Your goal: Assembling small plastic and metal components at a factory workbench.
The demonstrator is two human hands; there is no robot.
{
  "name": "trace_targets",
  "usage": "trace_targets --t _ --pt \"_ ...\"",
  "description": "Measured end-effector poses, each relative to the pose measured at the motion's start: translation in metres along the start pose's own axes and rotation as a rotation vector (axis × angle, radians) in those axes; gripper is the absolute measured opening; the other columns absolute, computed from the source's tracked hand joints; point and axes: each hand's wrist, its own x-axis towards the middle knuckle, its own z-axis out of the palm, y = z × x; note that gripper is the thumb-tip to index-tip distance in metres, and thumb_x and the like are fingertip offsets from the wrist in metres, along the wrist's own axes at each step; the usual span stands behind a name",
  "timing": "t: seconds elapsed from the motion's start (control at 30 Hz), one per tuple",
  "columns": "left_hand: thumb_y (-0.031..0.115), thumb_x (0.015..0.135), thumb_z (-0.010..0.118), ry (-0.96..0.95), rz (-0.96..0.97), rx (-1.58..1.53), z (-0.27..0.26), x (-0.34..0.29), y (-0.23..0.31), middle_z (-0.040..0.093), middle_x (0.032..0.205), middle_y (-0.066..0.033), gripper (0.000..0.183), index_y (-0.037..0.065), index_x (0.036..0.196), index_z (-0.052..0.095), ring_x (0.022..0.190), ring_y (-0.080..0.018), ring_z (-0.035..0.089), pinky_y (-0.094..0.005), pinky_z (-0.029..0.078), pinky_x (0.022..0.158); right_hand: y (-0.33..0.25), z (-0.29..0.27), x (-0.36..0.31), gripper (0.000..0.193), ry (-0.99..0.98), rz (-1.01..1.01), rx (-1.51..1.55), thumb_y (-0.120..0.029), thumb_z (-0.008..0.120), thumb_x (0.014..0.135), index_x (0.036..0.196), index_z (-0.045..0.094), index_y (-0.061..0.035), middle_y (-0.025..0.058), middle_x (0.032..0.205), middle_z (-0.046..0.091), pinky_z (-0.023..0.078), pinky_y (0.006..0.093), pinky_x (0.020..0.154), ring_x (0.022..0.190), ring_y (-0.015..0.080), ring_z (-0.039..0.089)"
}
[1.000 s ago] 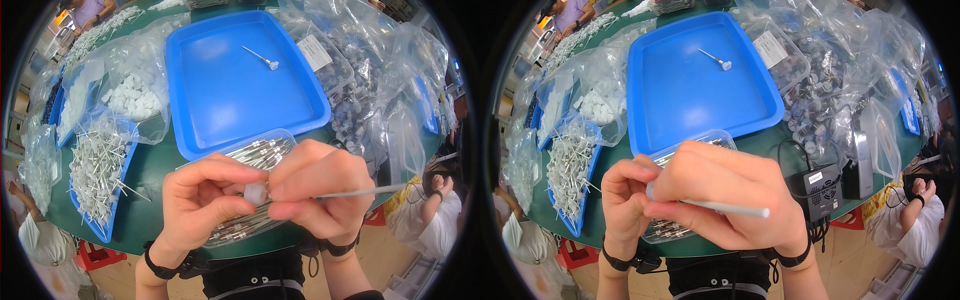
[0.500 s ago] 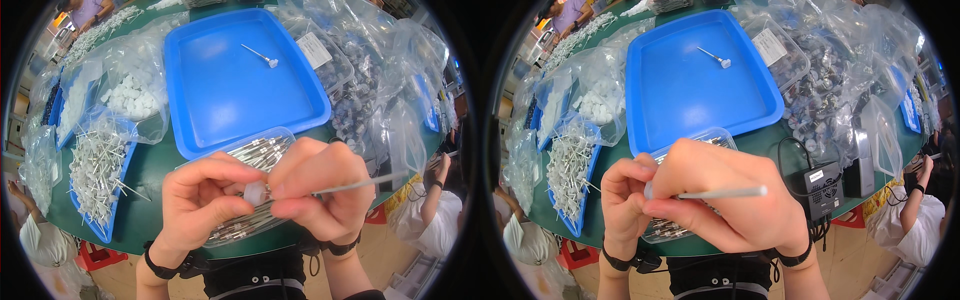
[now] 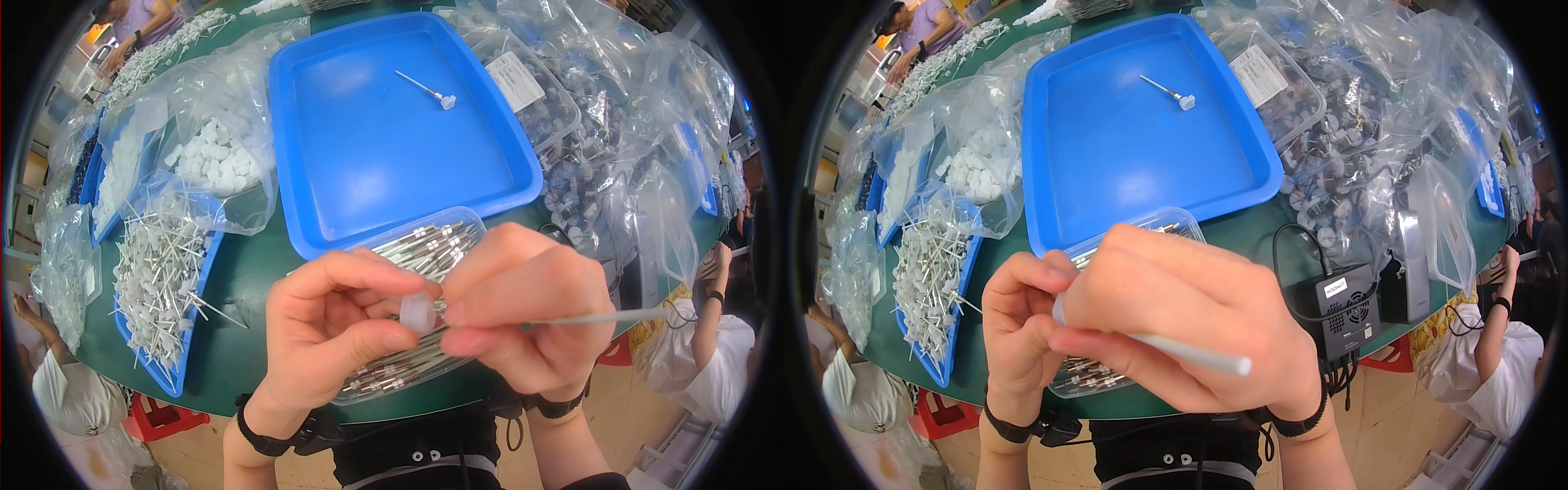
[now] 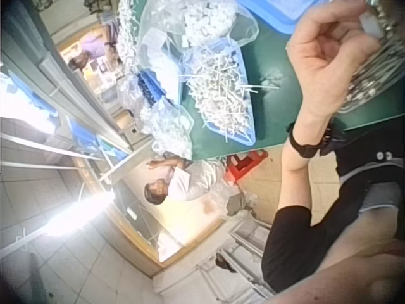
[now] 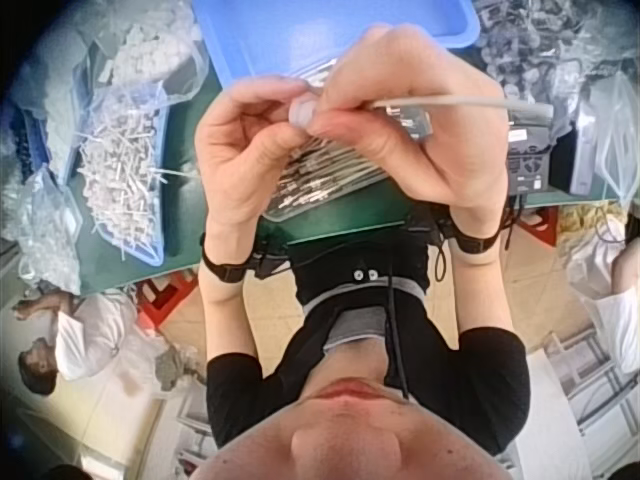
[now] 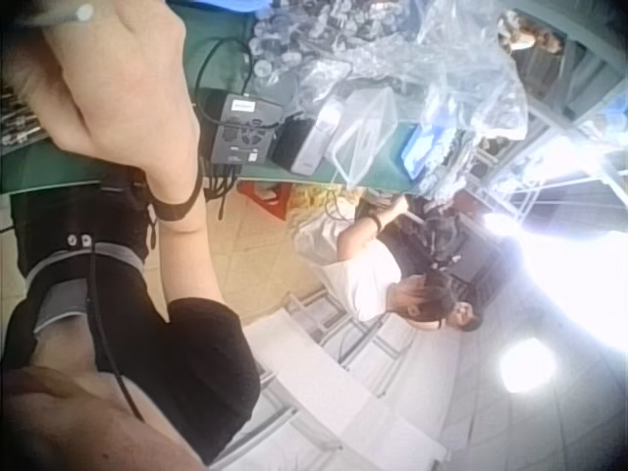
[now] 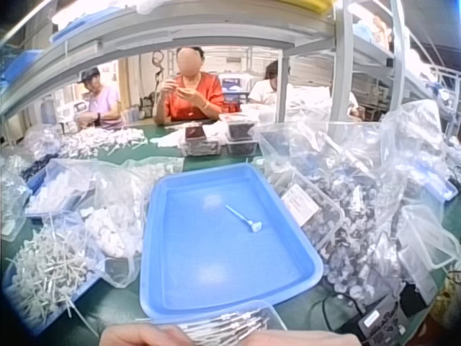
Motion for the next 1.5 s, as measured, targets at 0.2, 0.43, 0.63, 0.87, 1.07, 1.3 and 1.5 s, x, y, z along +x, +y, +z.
trace_targets --t 0.2,0.43,0.63,0.87,1.07,1.3,1.5 --pt "-0.012 0.074 0.061 0.001 -0.001 -0.004 -0.001 0.000 -0.001 0.057 0.099 -0.0169 0.030 -0.008 0.102 0.054 0.094 -0.0218 0.059 -0.0328 0.049 0.083 0.000 0.000 0.001 0.018 -0.005 0.006 0.002 -0.007 0.073 0.069 0.078 0.058 -0.0016 0.0092 0.069 0.059 0.040 0.0241 0.050 0.059 0.0161 0.055" --pt "-0.013 0.073 0.060 0.004 0.000 0.004 -0.001 0.000 -0.001 0.058 0.098 -0.0166 0.030 -0.008 0.102 0.054 0.092 -0.0215 0.059 -0.0321 0.050 0.082 0.000 0.001 0.002 0.017 -0.015 0.012 0.014 -0.005 0.073 0.068 0.077 0.058 -0.0014 0.0092 0.068 0.059 0.041 0.0241 0.050 0.059 0.0163 0.055" --pt "-0.014 0.073 0.060 0.025 -0.001 -0.002 0.000 -0.001 0.000 0.059 0.096 -0.0164 0.030 -0.008 0.102 0.054 0.091 -0.0208 0.060 -0.0305 0.051 0.078 0.003 0.004 0.000 0.018 0.014 -0.004 0.055 -0.004 0.073 0.068 0.076 0.057 -0.0009 0.0098 0.068 0.058 0.041 0.0241 0.050 0.058 0.0161 0.055" --pt "-0.012 0.074 0.060 0.096 -0.040 -0.004 0.002 -0.002 -0.001 0.062 0.090 -0.0160 0.029 -0.009 0.103 0.054 0.086 -0.0203 0.062 -0.0288 0.051 0.075 0.003 0.003 0.000 0.019 0.004 0.055 0.105 -0.004 0.073 0.068 0.076 0.056 -0.0002 0.0107 0.067 0.059 0.042 0.0237 0.050 0.057 0.0157 0.056" --pt "-0.012 0.074 0.061 0.068 -0.017 0.027 0.001 -0.003 0.002 0.061 0.094 -0.0175 0.029 -0.010 0.102 0.054 0.087 -0.0213 0.062 -0.0294 0.051 0.075 0.005 0.002 0.003 0.021 -0.055 0.026 0.089 -0.003 0.072 0.069 0.080 0.055 0.0007 0.0109 0.068 0.058 0.041 0.0230 0.050 0.057 0.0146 0.054" --pt "-0.012 0.073 0.062 0.092 0.090 0.107 0.004 -0.003 0.003 0.060 0.095 -0.0188 0.030 -0.010 0.101 0.054 0.090 -0.0221 0.061 -0.0306 0.051 0.078 -0.005 0.004 0.001 0.016 0.103 0.159 0.139 0.003 0.068 0.070 0.085 0.062 -0.0012 0.0066 0.073 0.061 0.042 0.0235 0.053 0.061 0.0140 0.056" --pt "-0.009 0.068 0.068 0.201 0.384 0.484 0.005 -0.009 -0.001 0.061 0.091 -0.0174 0.031 -0.007 0.097 0.059 0.085 -0.0215 0.061 -0.0291 0.051 0.073 -0.001 0.017 0.000 0.015 0.150 0.172 0.217 0.007 0.068 0.069 0.080 0.059 0.0008 0.0103 0.073 0.062 0.045 0.0250 0.056 0.063 0.0180 0.060"
